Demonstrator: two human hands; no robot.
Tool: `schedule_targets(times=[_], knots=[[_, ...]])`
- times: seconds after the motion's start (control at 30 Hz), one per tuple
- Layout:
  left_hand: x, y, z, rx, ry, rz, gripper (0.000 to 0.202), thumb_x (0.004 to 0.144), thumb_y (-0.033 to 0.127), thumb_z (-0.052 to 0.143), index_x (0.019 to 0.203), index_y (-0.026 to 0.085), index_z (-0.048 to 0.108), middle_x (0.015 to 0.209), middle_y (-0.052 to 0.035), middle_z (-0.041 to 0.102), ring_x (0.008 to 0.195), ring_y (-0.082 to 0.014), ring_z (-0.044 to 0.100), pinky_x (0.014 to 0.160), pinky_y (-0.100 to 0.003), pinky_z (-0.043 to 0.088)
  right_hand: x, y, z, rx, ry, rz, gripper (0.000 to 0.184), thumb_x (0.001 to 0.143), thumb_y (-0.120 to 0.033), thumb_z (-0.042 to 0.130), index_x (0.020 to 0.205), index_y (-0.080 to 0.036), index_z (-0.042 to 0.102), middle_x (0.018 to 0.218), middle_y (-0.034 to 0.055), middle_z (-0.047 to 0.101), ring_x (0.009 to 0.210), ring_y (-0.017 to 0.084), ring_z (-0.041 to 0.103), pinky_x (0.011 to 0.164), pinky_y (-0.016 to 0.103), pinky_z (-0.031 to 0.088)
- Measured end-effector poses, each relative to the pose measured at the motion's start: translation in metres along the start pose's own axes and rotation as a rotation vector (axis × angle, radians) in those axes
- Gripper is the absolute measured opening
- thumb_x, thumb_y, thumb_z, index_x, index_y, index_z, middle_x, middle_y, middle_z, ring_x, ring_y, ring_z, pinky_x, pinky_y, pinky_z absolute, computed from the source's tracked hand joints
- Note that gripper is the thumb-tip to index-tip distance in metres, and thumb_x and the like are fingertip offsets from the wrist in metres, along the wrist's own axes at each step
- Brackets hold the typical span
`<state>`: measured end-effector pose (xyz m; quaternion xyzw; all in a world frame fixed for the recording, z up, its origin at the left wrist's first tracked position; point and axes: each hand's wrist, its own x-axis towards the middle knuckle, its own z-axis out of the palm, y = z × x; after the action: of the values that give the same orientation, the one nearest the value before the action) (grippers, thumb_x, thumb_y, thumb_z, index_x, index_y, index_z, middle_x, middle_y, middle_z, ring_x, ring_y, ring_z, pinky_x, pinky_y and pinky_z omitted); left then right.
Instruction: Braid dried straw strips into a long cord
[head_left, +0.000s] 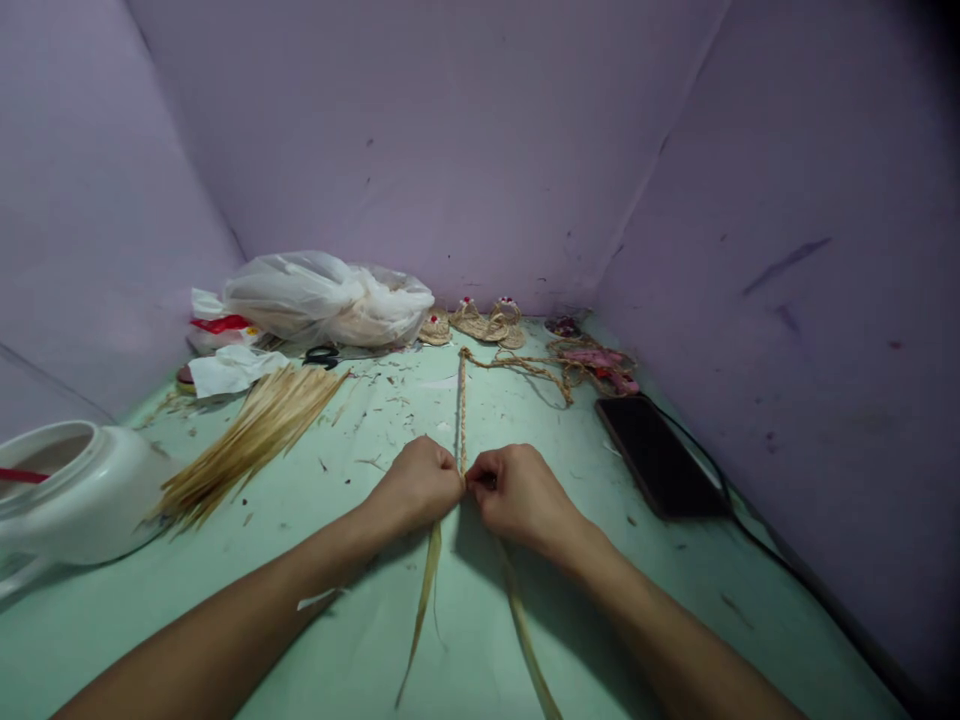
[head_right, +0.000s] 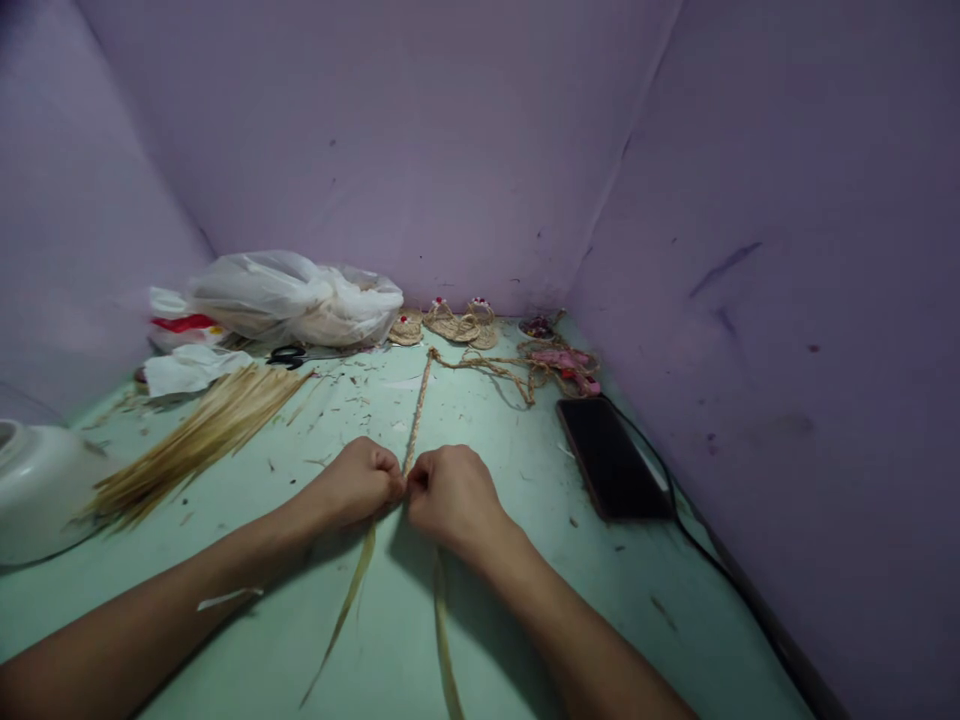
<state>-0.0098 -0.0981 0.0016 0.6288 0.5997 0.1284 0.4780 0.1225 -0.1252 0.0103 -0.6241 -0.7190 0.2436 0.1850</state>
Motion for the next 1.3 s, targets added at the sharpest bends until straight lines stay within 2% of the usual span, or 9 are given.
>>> schedule_targets(times=[0.1,0.3,0.47,0.57,0.73,0.83,0.93,1.1,1.3], knots=[[0.000,0.001,0.001,-0.011,0.019,0.016,0.010,0.054,0.012,0.045,0.045,0.014,0.048,0.032,0.0042,0.033,0.030,-0.0052,0.026,0.033,-0.020,0.015,-0.008,-0.011,-0.006,-0.231,0.029,0.028,0.019,0.065,-0.023,0.053,0.070,-0.020,0.070,0.065,0.0070,0.067,0.058,0.017,0.056,0.049,0.025,0.029],[-0.011,0.013,0.000,-0.208,-0.068,-0.091,0.020,0.056,0.015,0.044,0.037,0.017,0.038,0.029,0.0035,0.032,0.025,-0.0065,0.026,0.030,-0.021,0.016,-0.021,-0.027,-0.009,-0.398,-0.070,0.008,0.022,0.066,-0.024,0.049,0.068,-0.019,0.070,0.067,0.0108,0.068,0.058,0.020,0.058,0.047,0.027,0.026],[-0.011,0.008,-0.002,-0.279,-0.046,0.005,0.010,0.050,0.008,0.045,0.044,0.012,0.052,0.032,0.0048,0.036,0.030,-0.0041,0.027,0.033,-0.018,0.018,-0.028,-0.034,-0.003,-0.416,-0.104,-0.081,0.020,0.063,-0.018,0.051,0.071,-0.016,0.069,0.069,0.0108,0.067,0.056,0.018,0.057,0.047,0.027,0.024],[-0.008,0.006,-0.007,-0.271,-0.099,0.054,0.007,0.051,0.008,0.047,0.045,0.011,0.052,0.035,0.0040,0.039,0.034,-0.0031,0.028,0.036,-0.018,0.019,-0.022,-0.024,-0.008,-0.270,-0.109,-0.036,0.016,0.066,-0.025,0.053,0.065,-0.017,0.067,0.061,0.0072,0.065,0.051,0.014,0.052,0.046,0.025,0.024],[-0.009,0.010,-0.016,-0.326,-0.224,0.063,0.012,0.054,0.020,0.053,0.045,0.013,0.047,0.033,0.0059,0.034,0.029,-0.0032,0.024,0.034,-0.019,0.015,0.003,0.002,-0.017,0.311,-0.013,0.182,0.026,0.073,-0.035,0.049,0.060,-0.014,0.057,0.055,0.0037,0.058,0.049,0.010,0.048,0.045,0.021,0.032],[-0.009,0.010,-0.016,-0.322,-0.224,0.083,0.011,0.053,0.020,0.051,0.045,0.013,0.047,0.033,0.0059,0.034,0.029,-0.0032,0.024,0.034,-0.019,0.016,0.006,-0.001,-0.014,0.756,-0.227,0.360,0.015,0.075,-0.024,0.048,0.064,-0.014,0.051,0.057,0.0030,0.058,0.049,0.009,0.051,0.050,0.020,0.039],[-0.007,0.008,-0.016,-0.293,-0.216,0.107,0.008,0.052,0.019,0.049,0.045,0.013,0.048,0.033,0.0054,0.034,0.030,-0.0038,0.023,0.035,-0.020,0.014,0.002,-0.011,-0.008,1.005,-0.421,0.398,0.007,0.073,-0.017,0.048,0.066,-0.015,0.047,0.053,-0.0005,0.054,0.042,0.007,0.047,0.045,0.020,0.038],[-0.006,0.005,-0.016,-0.140,-0.238,0.160,0.014,0.053,0.018,0.047,0.053,0.010,0.058,0.035,0.0045,0.035,0.035,-0.0051,0.025,0.038,-0.021,0.017,0.004,-0.008,-0.001,0.838,-0.328,0.320,0.011,0.070,-0.015,0.048,0.059,-0.013,0.050,0.048,-0.0033,0.050,0.032,0.002,0.024,0.033,0.018,0.015],[-0.010,0.004,-0.015,0.294,-0.027,0.256,0.019,0.059,0.023,0.045,0.052,0.011,0.059,0.044,0.0020,0.040,0.044,-0.0069,0.033,0.044,-0.021,0.022,0.011,0.006,0.009,0.632,-0.215,0.215,0.012,0.063,-0.011,0.050,0.053,-0.012,0.055,0.041,-0.0042,0.047,0.035,0.003,0.028,0.036,0.019,0.018]])
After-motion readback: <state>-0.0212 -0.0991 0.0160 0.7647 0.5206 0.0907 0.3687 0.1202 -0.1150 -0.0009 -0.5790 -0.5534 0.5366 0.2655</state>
